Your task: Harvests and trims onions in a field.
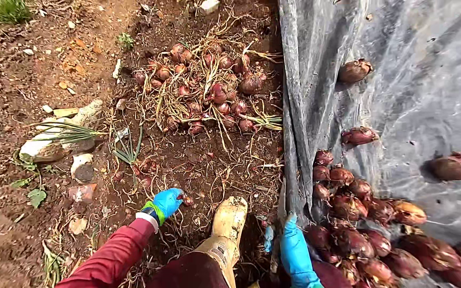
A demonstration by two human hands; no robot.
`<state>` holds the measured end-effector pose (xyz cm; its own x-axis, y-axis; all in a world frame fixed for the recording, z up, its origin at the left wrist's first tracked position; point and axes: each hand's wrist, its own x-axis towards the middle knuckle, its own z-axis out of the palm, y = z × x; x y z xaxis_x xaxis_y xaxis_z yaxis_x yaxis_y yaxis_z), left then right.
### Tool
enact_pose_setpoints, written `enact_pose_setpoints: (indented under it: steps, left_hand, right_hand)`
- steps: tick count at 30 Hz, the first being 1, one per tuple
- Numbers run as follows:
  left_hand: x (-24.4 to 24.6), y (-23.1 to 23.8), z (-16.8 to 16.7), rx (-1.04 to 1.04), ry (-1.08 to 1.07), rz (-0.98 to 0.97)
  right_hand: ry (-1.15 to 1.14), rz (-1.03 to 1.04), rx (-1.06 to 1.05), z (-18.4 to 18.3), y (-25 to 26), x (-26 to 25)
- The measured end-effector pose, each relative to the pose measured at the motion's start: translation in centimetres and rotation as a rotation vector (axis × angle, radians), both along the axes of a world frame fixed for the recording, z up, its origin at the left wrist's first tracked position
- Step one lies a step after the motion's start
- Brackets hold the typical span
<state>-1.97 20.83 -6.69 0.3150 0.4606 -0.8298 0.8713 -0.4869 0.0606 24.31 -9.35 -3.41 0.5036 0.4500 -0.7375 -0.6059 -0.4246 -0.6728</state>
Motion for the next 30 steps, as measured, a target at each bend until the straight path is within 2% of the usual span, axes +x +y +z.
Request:
enact_pose_setpoints:
  steps: [4, 7, 9, 11, 13, 16, 17, 20, 21, 24, 26, 28, 30]
  left_hand:
    - [3.6, -0.9, 2.6, 0.048, -0.297, 0.231]
    - [7.9, -2.1, 5.5, -0.006, -0.432, 0.241]
    - [11.2, -3.2, 7.2, -0.074, -0.475, 0.140]
    - [14.0, -4.3, 8.5, -0.147, -0.464, -0.012]
    - [15.9, -4.6, 9.4, -0.208, -0.456, -0.145]
    - [17.4, -3.2, 10.7, -0.164, -0.544, -0.195]
    - [18.0, -2.9, 11.2, -0.143, -0.533, -0.228]
    - [21.4, -4.4, 13.6, -0.246, -0.258, -0.536]
    - [22.5, -5.5, 14.1, -0.302, -0.201, -0.653]
    - [25.1, -8.4, 14.6, -0.332, -0.254, -0.881]
    - [26.9, -9.5, 14.4, -0.331, -0.328, -0.929]
    - [28.6, -8.7, 12.9, -0.327, -0.361, -0.829]
    - [28.1, -5.9, 10.8, -0.259, -0.427, -0.562]
  right_hand:
    - [0.110, -0.018, -0.064, -0.3, -0.2, -0.3]
    - [0.210, 0.061, 0.057, -0.9, 1.2, -0.8]
    - [0.189, 0.150, 0.241, -0.5, 3.0, -1.3]
    - [0.140, 0.223, 0.327, 0.8, 5.5, -1.3]
    - [0.066, 0.257, 0.283, 2.0, 7.3, -0.4]
    - [0.082, 0.165, 0.211, 1.6, 7.1, 1.2]
    - [0.085, 0.196, 0.194, 1.3, 6.6, 1.4]
    - [0.044, 0.517, 0.230, 1.3, 4.9, 1.9]
    - [0.031, 0.555, 0.244, 1.7, 4.4, 1.9]
    - [-0.022, 0.398, 0.234, 3.3, 1.8, 2.3]
    - [-0.074, 0.214, 0.197, 4.3, -0.4, 2.6]
    - [-0.080, -0.062, 0.174, 4.4, -2.2, 3.5]
    - [-0.020, -0.430, 0.094, 4.4, -3.4, 4.9]
